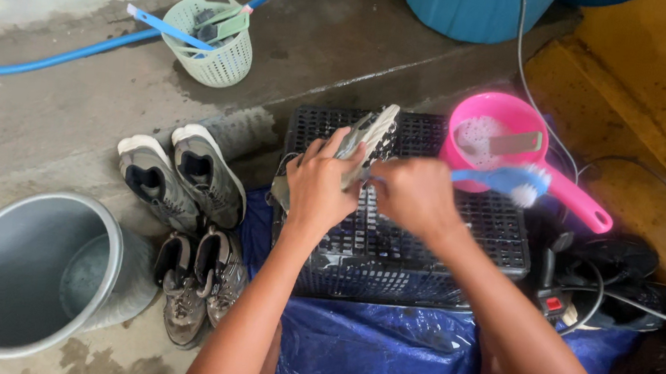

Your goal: The person scrubs a white sneaker with a blue brush and soapy water. They repeatedly dip the brush into a pink container of soapy water and scrub the shoe's upper and sole while holding it on a black crate.

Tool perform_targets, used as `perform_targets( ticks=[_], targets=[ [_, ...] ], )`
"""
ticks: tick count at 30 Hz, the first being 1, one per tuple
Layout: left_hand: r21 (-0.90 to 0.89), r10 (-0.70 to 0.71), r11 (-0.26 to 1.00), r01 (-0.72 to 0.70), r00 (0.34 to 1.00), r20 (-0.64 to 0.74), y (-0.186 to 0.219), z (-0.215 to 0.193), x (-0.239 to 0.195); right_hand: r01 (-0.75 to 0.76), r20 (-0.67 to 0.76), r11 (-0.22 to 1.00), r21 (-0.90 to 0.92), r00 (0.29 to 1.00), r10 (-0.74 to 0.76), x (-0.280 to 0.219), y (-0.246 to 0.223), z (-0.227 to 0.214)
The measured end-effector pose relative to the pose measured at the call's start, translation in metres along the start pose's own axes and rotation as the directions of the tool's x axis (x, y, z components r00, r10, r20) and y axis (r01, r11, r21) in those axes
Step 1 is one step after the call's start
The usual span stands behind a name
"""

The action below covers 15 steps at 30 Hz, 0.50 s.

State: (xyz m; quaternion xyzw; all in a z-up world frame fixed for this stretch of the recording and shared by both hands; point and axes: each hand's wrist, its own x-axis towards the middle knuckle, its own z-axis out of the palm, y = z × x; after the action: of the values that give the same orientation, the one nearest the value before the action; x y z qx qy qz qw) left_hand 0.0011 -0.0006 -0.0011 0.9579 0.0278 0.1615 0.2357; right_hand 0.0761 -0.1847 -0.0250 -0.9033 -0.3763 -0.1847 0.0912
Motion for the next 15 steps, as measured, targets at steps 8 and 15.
perform_targets(
  ticks=[8, 15],
  targets=[
    [-0.069, 0.015, 0.997, -0.016, 1.0, -0.002, 0.001, -0.006, -0.003, -0.02, 0.054, 1.0, 0.014, 0.998, 0.02, 0.011, 0.024, 0.007],
    [-0.043, -0.001, 0.999, 0.002, 1.0, 0.027, 0.0, -0.003, -0.002, -0.022, 0.11, 0.998, -0.059, 0.994, 0.028, 0.01, 0.024, 0.001]
  ],
)
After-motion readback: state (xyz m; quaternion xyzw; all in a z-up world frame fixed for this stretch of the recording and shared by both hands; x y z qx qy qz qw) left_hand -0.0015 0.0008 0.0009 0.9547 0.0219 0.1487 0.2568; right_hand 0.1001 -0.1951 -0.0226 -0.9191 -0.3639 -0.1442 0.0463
